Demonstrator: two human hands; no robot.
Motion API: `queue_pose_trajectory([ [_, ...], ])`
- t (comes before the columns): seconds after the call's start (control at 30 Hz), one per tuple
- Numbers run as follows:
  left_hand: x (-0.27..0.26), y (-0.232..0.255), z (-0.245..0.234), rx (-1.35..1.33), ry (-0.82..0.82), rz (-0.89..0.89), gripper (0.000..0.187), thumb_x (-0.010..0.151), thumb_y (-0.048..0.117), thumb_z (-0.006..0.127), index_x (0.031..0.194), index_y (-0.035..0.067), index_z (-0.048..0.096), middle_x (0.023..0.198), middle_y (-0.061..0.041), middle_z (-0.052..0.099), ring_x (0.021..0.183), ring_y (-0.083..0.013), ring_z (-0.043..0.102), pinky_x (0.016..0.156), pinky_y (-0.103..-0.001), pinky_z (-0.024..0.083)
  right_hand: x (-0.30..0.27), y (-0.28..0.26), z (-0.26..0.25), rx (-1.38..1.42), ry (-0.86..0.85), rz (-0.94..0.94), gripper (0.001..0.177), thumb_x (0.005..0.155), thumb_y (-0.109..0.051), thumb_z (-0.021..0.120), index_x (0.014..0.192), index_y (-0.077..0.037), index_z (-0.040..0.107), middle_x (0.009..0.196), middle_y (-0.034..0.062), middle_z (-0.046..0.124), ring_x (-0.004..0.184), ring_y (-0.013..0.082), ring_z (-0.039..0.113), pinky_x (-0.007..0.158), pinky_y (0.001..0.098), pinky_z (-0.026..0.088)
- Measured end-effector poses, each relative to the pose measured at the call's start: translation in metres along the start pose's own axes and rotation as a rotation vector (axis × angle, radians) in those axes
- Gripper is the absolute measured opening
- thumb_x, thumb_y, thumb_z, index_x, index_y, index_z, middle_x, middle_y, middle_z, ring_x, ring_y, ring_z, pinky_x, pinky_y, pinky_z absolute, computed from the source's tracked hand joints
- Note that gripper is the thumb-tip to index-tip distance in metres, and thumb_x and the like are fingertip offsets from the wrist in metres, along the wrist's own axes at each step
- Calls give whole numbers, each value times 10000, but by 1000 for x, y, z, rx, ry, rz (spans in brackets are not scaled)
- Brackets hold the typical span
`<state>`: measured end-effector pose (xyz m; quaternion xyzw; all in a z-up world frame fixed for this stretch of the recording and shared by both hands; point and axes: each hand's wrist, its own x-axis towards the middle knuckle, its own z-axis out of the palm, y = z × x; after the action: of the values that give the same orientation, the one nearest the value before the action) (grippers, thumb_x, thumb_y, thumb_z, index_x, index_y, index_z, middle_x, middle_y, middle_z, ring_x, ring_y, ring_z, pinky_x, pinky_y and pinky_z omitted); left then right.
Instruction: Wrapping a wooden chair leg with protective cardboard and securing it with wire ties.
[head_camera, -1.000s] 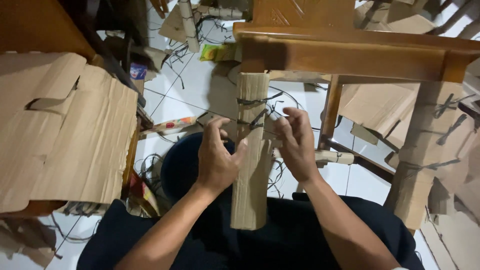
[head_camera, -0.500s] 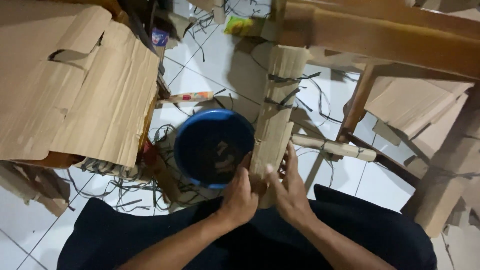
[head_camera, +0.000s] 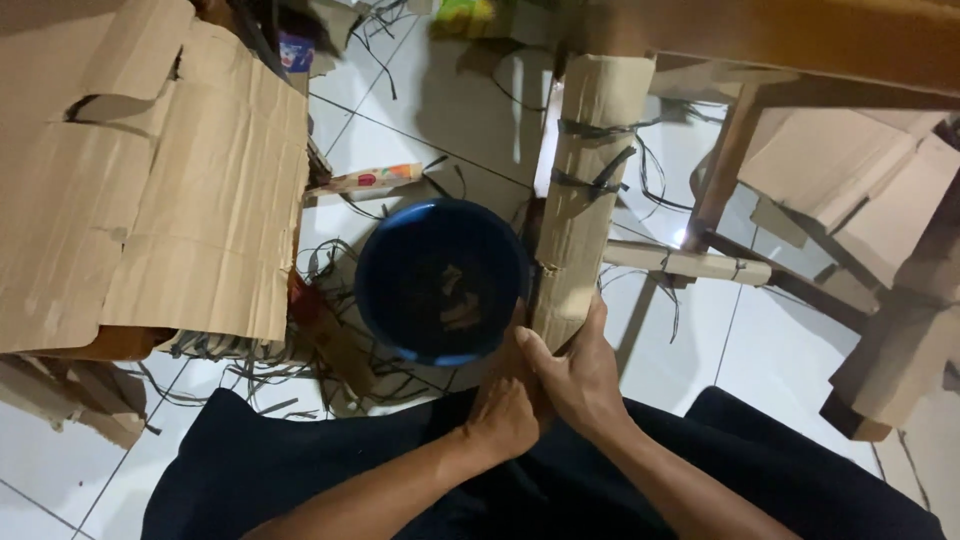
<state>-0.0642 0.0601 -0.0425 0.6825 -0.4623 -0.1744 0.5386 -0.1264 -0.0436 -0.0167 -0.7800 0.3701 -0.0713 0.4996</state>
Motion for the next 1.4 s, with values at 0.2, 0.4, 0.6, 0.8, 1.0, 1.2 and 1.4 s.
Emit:
queue_pose_trajectory([
  [0.2, -54, -86, 32, 255, -666, -585, 388, 850, 239, 566, 718, -104, 689, 732, -295, 698, 606, -418, 630, 661, -488, 554, 4, 2, 13, 23, 116, -72, 834, 828, -251, 699, 1481, -40, 223, 1258, 248, 635, 1054, 348, 733, 814, 432, 635],
  [0.4, -34, -60, -13, -185, -113, 177, 578, 1060, 440, 377, 1403, -21, 438, 1215, -189, 596, 1021, -356, 599, 899, -450, 449, 8, 4, 15, 3, 112, -46, 774, 821, -188, 656, 1442, -24, 225, 1128, 216, 643, 859, 319, 762, 686, 390, 663],
  [0.6, -54, -178, 18, 527, -11, 34, 534, 846, 390, 706, 1357, 251, 635, 1340, -94, 643, 1055, -350, 652, 854, -510, 491, 5, -2, 18, 63, 147, 10, 838, 849, -241, 730, 1499, -95, 221, 1127, 491, 584, 1031, 701, 578, 723, 747, 462],
  [0.8, -91, -288, 29, 1030, -383, -189, 348, 895, 307, 634, 1238, 247, 645, 1061, -61, 714, 957, -307, 686, 762, -527, 527, 4, -12, 19, 48, 172, 1, 856, 833, -298, 785, 1479, -72, 270, 1129, 472, 604, 1048, 679, 598, 779, 751, 476],
  [1.0, -47, -178, 8, 489, -423, -536, 394, 952, 544, 553, 968, 207, 756, 959, -109, 754, 992, -354, 711, 850, -503, 541, 9, -3, 19, 52, 159, 52, 890, 811, -321, 810, 1474, -64, 274, 1121, 465, 617, 1041, 662, 616, 800, 740, 479],
  [1.2, -100, -463, 50, 806, 248, 584, 490, 800, 77, 765, 1225, -130, 636, 1171, -329, 650, 935, -448, 662, 894, -486, 548, 9, -4, 21, 18, 175, 113, 962, 743, -391, 836, 1483, -106, 292, 1099, 416, 658, 1047, 636, 632, 850, 709, 497],
  [1.4, -30, -387, 23, 389, -288, -807, 474, 1066, 311, 359, 1371, 33, 593, 1380, -257, 617, 1311, -428, 592, 1098, -545, 487, 16, 1, 26, 66, 189, 149, 955, 688, -377, 857, 1458, -161, 336, 1095, 412, 664, 1046, 632, 628, 876, 704, 512],
])
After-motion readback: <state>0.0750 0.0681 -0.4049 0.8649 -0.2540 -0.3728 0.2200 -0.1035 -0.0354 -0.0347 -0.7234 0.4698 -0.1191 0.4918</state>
